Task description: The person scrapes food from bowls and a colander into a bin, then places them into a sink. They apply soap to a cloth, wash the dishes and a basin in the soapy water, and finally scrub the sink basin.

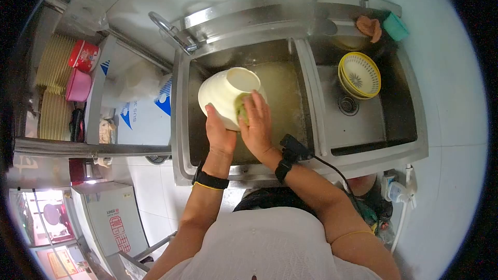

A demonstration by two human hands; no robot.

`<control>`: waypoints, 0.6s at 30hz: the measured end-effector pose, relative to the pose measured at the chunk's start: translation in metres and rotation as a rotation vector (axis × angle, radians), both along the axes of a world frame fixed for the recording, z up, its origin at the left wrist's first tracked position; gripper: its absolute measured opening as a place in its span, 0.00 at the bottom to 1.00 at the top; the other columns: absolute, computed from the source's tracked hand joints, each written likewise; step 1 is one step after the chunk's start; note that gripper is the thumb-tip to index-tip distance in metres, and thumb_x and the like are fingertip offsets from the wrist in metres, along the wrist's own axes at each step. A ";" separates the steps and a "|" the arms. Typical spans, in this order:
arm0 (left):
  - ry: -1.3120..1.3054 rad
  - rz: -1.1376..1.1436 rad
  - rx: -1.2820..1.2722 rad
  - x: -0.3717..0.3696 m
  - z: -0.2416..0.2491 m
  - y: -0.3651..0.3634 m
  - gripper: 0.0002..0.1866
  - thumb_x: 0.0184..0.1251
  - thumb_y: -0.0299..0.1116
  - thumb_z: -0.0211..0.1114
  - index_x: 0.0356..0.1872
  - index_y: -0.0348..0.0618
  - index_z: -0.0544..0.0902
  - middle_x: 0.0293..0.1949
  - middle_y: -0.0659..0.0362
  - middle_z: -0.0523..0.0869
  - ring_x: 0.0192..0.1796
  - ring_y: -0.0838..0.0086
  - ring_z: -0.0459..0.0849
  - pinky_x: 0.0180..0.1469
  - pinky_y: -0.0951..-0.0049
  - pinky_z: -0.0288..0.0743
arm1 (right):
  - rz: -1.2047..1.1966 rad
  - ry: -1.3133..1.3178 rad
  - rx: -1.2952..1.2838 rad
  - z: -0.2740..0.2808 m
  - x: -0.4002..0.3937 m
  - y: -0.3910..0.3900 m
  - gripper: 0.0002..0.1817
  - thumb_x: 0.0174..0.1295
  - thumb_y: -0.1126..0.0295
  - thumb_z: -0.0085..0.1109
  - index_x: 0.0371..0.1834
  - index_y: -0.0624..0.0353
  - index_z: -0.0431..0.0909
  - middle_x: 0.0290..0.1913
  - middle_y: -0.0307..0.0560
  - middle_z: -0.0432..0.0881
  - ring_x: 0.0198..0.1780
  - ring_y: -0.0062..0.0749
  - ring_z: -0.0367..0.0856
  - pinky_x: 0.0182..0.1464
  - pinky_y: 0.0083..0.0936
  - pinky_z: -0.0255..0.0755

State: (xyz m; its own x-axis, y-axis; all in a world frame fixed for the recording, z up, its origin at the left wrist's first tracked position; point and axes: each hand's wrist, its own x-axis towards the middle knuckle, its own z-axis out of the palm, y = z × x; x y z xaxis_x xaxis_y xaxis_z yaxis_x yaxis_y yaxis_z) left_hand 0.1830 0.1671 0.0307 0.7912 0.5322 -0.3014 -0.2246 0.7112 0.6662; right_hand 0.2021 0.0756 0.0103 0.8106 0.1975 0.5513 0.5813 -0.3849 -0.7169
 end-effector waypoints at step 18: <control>-0.090 -0.068 0.144 -0.029 0.004 0.027 0.27 0.64 0.47 0.44 0.54 0.33 0.61 0.51 0.51 0.71 0.51 0.64 0.73 0.53 0.65 0.68 | 0.092 0.953 0.258 -0.023 0.064 -0.022 0.20 0.57 0.59 0.43 0.38 0.69 0.70 0.33 0.55 0.74 0.36 0.44 0.73 0.40 0.32 0.65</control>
